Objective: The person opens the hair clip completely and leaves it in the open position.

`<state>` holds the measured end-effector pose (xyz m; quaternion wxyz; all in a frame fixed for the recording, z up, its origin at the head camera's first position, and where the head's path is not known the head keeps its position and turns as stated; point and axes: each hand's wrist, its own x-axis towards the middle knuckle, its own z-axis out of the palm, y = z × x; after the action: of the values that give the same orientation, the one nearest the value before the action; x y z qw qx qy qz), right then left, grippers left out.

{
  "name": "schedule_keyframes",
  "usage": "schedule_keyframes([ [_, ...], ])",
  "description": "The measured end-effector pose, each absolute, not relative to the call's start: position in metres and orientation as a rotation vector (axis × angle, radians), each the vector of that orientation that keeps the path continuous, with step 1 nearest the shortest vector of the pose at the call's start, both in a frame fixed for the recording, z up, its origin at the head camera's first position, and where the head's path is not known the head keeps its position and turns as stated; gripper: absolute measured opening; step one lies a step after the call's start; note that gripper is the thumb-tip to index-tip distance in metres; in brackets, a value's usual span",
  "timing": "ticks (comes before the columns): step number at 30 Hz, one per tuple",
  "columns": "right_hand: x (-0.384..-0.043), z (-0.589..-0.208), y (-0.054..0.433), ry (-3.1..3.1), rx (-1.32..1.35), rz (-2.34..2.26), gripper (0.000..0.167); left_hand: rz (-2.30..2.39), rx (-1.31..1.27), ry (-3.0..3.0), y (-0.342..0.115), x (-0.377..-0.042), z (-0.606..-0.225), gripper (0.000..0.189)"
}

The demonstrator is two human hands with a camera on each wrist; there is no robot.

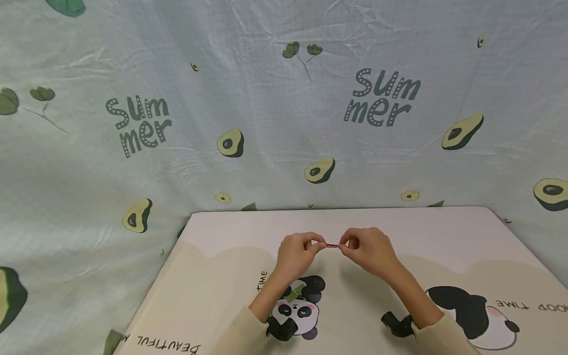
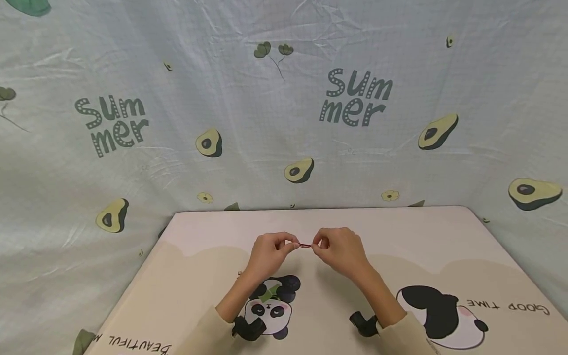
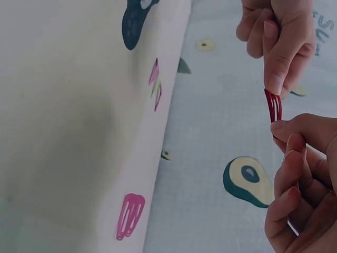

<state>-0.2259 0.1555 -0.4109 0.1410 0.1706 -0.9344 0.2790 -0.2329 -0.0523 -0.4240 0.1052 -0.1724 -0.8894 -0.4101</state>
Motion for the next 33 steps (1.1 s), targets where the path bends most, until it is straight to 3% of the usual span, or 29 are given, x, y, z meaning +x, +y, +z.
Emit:
schedule_keyframes([
  [33, -0.200, -0.414, 0.167, -2.538, 0.656, 1.036, 0.010, -1.470, -0.722, -2.496, -0.061, -0.215, -0.429, 0.006],
])
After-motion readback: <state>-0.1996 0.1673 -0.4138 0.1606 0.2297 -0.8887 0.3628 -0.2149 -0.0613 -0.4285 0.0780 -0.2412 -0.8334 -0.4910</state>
